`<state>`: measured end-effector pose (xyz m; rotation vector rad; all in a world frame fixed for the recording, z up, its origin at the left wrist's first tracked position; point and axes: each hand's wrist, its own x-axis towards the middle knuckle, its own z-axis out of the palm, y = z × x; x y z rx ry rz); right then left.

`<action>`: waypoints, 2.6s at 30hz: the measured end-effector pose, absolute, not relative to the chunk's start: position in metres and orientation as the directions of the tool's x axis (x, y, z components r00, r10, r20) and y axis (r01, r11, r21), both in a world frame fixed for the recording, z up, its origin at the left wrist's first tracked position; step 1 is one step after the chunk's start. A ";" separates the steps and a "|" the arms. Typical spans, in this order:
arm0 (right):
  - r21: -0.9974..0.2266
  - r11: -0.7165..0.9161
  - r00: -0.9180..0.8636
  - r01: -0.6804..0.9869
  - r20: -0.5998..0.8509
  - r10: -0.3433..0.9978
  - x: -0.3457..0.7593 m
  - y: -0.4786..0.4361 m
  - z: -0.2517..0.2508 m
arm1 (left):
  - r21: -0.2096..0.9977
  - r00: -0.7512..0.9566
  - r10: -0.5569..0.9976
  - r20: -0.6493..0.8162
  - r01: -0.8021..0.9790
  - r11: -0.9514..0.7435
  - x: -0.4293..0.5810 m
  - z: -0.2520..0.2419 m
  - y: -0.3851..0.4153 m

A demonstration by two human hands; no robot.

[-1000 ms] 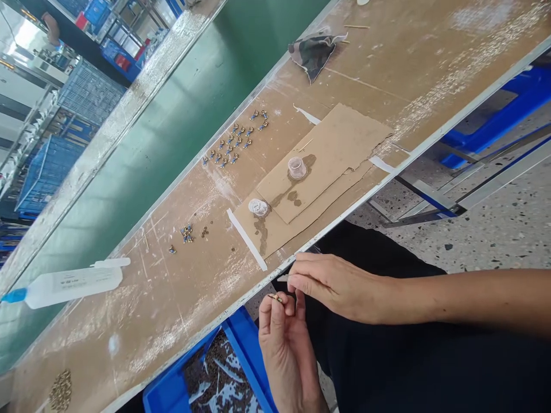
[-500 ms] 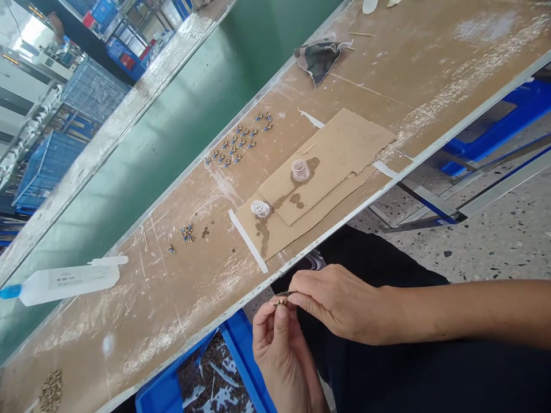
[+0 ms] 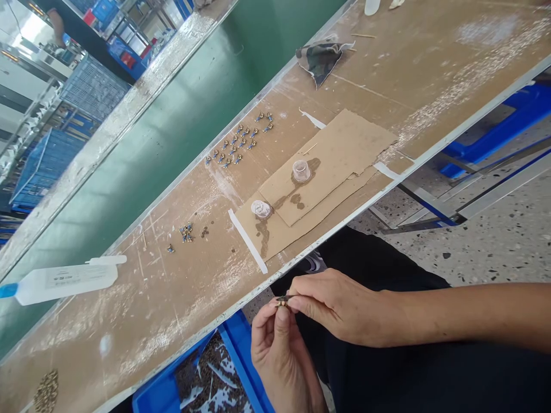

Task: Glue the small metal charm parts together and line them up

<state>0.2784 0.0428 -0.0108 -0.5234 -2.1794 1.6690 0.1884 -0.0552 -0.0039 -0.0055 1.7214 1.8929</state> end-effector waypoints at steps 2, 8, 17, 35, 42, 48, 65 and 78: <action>-0.947 0.314 -0.860 0.068 0.104 0.499 0.278 0.041 -0.013 | 0.909 -0.838 0.391 -0.381 -0.416 -0.007 0.189 -0.003 -0.055; -0.697 0.717 -0.726 -0.019 0.503 0.469 0.277 0.033 -0.017 | 0.823 -0.781 0.319 -0.536 -0.568 -0.008 0.189 -0.001 -0.052; -0.975 0.161 -0.859 0.153 -0.051 0.510 0.277 0.050 -0.011 | 0.828 -0.767 0.382 -0.515 -0.561 -0.009 0.186 -0.010 -0.057; -0.981 0.180 -0.890 0.072 0.018 0.456 0.278 0.054 -0.008 | 0.779 -0.737 0.346 -0.581 -0.626 -0.025 0.185 -0.006 -0.054; -0.978 -0.083 -0.866 0.193 -0.209 0.454 0.277 0.058 -0.005 | 0.813 -0.726 0.496 -0.477 -0.578 -0.064 0.184 -0.004 -0.051; -0.993 0.085 -0.861 0.080 -0.027 0.507 0.280 0.054 -0.003 | 0.805 -0.732 0.436 -0.523 -0.592 -0.029 0.183 -0.007 -0.053; -0.944 0.166 -0.476 0.287 0.010 0.879 0.319 0.131 -0.016 | 0.968 -0.848 0.490 -0.204 -0.250 -0.029 0.183 -0.002 -0.037; -0.694 0.343 -0.219 0.633 0.265 0.939 0.345 0.278 -0.036 | 0.969 -0.749 0.662 0.033 0.185 0.161 0.150 0.033 0.055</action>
